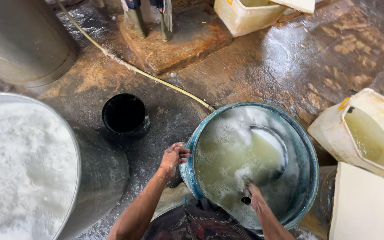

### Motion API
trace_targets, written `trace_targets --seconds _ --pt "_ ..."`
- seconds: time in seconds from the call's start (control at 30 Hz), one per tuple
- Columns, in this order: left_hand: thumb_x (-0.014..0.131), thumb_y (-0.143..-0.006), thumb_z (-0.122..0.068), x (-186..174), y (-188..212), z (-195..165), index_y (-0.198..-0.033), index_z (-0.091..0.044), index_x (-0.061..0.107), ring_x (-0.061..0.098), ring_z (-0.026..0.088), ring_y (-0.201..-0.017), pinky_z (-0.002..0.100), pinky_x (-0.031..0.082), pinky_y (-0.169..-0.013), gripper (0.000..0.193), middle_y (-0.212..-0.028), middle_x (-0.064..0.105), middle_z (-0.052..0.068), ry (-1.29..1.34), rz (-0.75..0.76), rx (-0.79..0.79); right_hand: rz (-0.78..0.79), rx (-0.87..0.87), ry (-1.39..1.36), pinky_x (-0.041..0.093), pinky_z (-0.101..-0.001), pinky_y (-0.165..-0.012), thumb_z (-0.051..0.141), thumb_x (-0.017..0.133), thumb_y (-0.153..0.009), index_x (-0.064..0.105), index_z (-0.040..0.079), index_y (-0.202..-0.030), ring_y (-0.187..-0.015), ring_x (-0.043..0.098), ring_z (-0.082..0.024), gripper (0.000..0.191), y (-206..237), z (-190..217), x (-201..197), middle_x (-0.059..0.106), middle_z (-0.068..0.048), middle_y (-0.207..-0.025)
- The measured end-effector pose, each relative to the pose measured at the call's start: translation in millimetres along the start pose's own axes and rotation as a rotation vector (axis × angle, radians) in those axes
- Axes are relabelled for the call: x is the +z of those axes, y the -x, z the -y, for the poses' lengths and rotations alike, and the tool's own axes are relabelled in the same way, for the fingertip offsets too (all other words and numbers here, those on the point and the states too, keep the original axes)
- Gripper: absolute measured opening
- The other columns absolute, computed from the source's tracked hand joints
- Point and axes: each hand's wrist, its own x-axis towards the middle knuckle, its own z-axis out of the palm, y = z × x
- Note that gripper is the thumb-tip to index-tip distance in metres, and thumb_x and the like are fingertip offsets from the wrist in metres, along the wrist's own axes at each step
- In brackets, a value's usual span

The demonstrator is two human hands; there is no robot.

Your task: The person uses a large metal scoop to repeatedly transfer white curd and yellowish liquid between large basins, scooping foamy curd from a large metal basin and pouring liquid into a blue basin and back, working beside cloth-wrapped molds.

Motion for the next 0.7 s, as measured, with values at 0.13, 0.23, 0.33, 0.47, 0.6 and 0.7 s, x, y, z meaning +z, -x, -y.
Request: trace_targets --seconds 0.13,0.23,0.33,0.47,0.6,0.7 --pt "0.059 -0.101 -0.039 -38.6 6.5 -16.0 -0.092 -0.010 0.068 0.064 0.015 -0.068 0.030 0.047 -0.056 0.032 -0.081 0.070 0.004 0.102 -0.205 -0.015 0.279 0.036 0.243 0.047 -0.0328 -0.036 0.024 0.054 -0.099 0.053 0.011 -0.077 -0.045 0.055 -0.018 0.026 18.2 21.2 -0.5 0.052 -0.003 -0.061" --pt "0.059 -0.103 -0.044 -80.4 20.3 -24.2 -0.077 -0.010 0.059 0.054 0.014 -0.057 0.029 0.040 -0.047 0.043 -0.068 0.060 0.004 0.226 -0.300 0.095 0.468 0.068 0.329 0.046 -0.0329 -0.034 0.024 0.052 -0.100 0.051 0.011 -0.074 -0.044 0.055 -0.016 0.029 33.0 35.7 -14.7 0.051 0.000 -0.058" --pt "0.058 -0.102 -0.046 -126.0 38.9 -30.5 -0.073 -0.013 0.053 0.044 0.013 -0.050 0.027 0.033 -0.042 0.044 -0.062 0.053 0.002 0.360 -0.400 0.154 0.541 0.066 0.492 0.046 -0.0326 -0.034 0.024 0.051 -0.099 0.050 0.011 -0.075 -0.046 0.053 -0.013 0.028 42.4 53.8 -19.8 0.050 0.002 -0.060" --pt "0.057 -0.101 -0.047 -183.6 65.6 -40.9 -0.072 -0.017 0.048 0.041 0.012 -0.048 0.027 0.028 -0.041 0.043 -0.059 0.046 0.000 0.568 -0.502 0.175 0.437 0.294 0.561 0.041 -0.0290 -0.035 0.030 0.051 -0.097 0.054 0.013 -0.086 -0.047 0.049 -0.011 0.021 53.8 83.1 13.7 0.047 0.006 -0.060" --pt "0.058 -0.100 -0.051 -231.7 86.3 -54.6 -0.067 -0.021 0.041 0.034 0.011 -0.044 0.027 0.024 -0.039 0.048 -0.053 0.034 -0.004 0.785 -0.484 0.299 0.408 0.404 0.736 0.037 -0.0273 -0.035 0.030 0.051 -0.096 0.056 0.011 -0.097 -0.050 0.048 -0.010 0.020 82.2 91.0 86.3 0.047 0.007 -0.062" --pt "0.057 -0.101 -0.051 -269.5 92.8 -66.2 -0.066 -0.019 0.039 0.034 0.013 -0.041 0.029 0.024 -0.037 0.051 -0.051 0.035 -0.002 0.821 -0.567 0.348 0.419 0.458 0.846 0.035 -0.0268 -0.036 0.030 0.051 -0.095 0.057 0.012 -0.099 -0.050 0.047 -0.009 0.019 100.9 67.4 163.7 0.047 0.007 -0.062"
